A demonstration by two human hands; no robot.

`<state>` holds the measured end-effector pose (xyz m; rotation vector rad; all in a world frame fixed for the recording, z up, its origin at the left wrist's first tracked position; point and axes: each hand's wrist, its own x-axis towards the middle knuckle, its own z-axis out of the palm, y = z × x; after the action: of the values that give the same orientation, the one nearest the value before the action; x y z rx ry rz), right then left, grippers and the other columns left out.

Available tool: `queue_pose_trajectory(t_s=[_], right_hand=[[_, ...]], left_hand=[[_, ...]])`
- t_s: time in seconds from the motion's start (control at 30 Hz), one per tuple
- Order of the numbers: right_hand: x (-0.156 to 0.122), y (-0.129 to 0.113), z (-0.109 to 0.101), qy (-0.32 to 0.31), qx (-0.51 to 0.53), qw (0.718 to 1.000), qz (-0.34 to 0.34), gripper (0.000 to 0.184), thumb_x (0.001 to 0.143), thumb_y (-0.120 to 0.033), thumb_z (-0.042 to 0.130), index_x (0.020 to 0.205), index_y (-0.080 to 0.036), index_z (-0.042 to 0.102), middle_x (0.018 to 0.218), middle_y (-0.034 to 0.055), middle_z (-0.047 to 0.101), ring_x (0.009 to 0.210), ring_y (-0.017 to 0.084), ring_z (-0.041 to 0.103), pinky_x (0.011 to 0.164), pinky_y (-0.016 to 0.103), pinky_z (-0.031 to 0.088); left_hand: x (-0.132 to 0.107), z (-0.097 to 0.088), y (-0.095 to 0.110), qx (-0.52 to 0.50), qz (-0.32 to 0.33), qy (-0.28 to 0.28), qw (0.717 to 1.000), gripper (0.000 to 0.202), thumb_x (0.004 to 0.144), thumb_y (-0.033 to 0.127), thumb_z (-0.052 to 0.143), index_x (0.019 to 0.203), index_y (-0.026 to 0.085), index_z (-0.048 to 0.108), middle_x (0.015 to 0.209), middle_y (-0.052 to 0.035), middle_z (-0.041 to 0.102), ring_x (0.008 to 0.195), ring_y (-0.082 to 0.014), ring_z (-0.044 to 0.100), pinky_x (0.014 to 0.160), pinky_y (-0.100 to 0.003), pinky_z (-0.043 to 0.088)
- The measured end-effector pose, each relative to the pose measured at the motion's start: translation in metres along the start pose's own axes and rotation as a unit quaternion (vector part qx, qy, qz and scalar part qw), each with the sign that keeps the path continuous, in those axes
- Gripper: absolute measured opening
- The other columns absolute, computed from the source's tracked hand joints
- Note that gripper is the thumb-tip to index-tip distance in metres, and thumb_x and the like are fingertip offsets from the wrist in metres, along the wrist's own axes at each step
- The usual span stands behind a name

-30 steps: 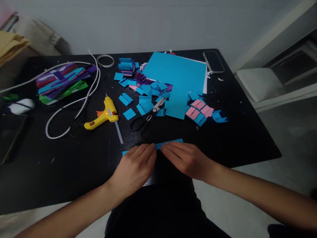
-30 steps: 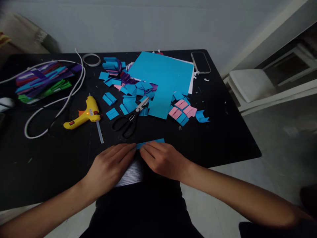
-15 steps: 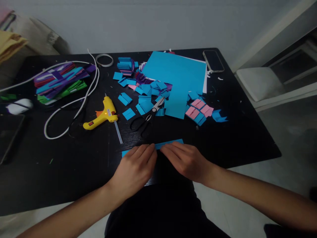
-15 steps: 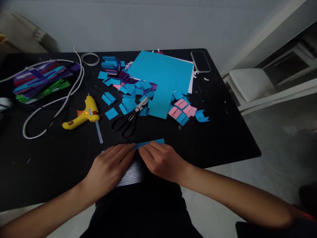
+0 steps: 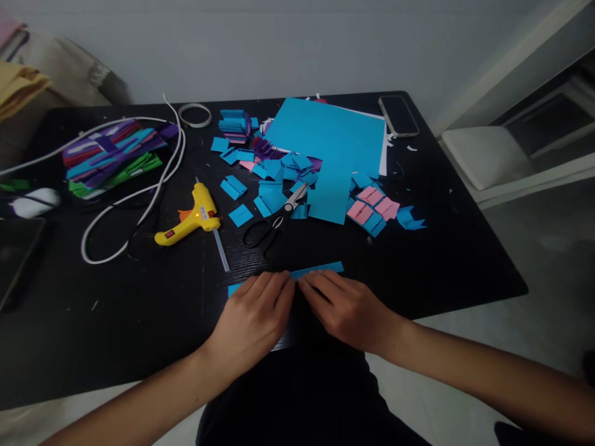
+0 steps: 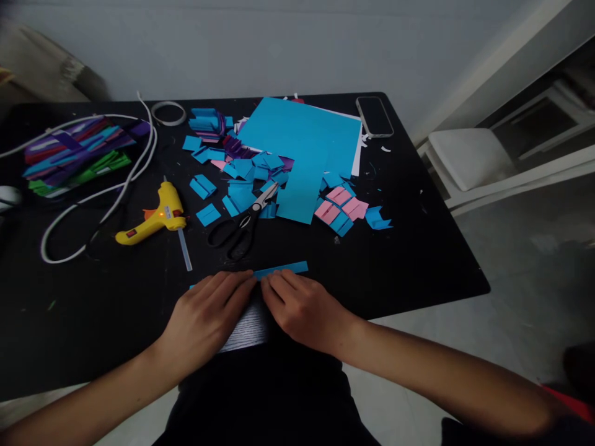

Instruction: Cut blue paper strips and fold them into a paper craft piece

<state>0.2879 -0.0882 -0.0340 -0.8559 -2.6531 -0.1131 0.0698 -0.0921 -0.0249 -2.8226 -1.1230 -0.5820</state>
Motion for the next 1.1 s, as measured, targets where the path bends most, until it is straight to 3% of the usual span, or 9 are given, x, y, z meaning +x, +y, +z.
queue_pose_trajectory(t_s=[0.27, 0.63, 0.77, 0.97, 1.1], right_hand=[[-0.005, -0.004, 0.004, 0.000, 0.028, 0.999, 0.023, 0.029, 0.098, -0.005, 0.057, 0.123, 0.001, 0.070, 0.107, 0.0168, 0.076, 0.101, 0.025, 0.072, 0.085, 0.035, 0.065], [-0.007, -0.018, 0.011, 0.017, 0.007, 0.995, 0.094, 0.033, 0.096, -0.004, 0.057, 0.126, 0.002, 0.070, 0.103, 0.0167, 0.075, 0.093, 0.026, 0.071, 0.084, 0.040, 0.065], [-0.008, -0.018, 0.009, 0.019, 0.001, 0.993, 0.115, 0.034, 0.097, -0.005, 0.059, 0.128, -0.004, 0.071, 0.098, 0.0149, 0.075, 0.092, 0.025, 0.071, 0.083, 0.040, 0.064], [-0.014, -0.013, 0.000, 0.035, -0.002, 0.984, 0.172, 0.028, 0.100, -0.021, 0.064, 0.122, -0.006, 0.074, 0.092, 0.0124, 0.074, 0.083, 0.023, 0.069, 0.080, 0.038, 0.064], [-0.021, -0.011, -0.004, 0.037, -0.013, 0.981, 0.189, 0.031, 0.101, -0.024, 0.064, 0.126, -0.007, 0.072, 0.094, 0.0120, 0.074, 0.087, 0.022, 0.070, 0.088, 0.039, 0.063]], left_hand=[[-0.002, 0.001, 0.001, 0.007, 0.001, -0.004, 1.000, 0.029, 0.098, 0.004, 0.045, 0.112, 0.003, 0.070, 0.103, -0.0167, 0.076, 0.084, -0.0261, 0.071, 0.067, -0.038, 0.063], [-0.001, -0.001, 0.001, 0.008, -0.001, -0.019, 1.000, 0.032, 0.096, 0.002, 0.045, 0.119, -0.001, 0.067, 0.100, -0.0171, 0.074, 0.083, -0.0262, 0.069, 0.067, -0.038, 0.063], [0.000, -0.002, 0.002, 0.025, 0.002, -0.032, 0.999, 0.034, 0.095, 0.000, 0.043, 0.120, 0.002, 0.066, 0.098, -0.0157, 0.074, 0.081, -0.0243, 0.068, 0.066, -0.037, 0.062], [0.001, -0.002, 0.004, 0.034, 0.002, -0.038, 0.999, 0.035, 0.092, -0.001, 0.045, 0.121, -0.001, 0.065, 0.099, -0.0167, 0.074, 0.081, -0.0257, 0.068, 0.066, -0.038, 0.062], [0.002, -0.001, 0.005, 0.044, 0.005, -0.038, 0.998, 0.034, 0.093, -0.001, 0.046, 0.120, 0.000, 0.065, 0.098, -0.0161, 0.073, 0.079, -0.0251, 0.067, 0.064, -0.037, 0.060]])
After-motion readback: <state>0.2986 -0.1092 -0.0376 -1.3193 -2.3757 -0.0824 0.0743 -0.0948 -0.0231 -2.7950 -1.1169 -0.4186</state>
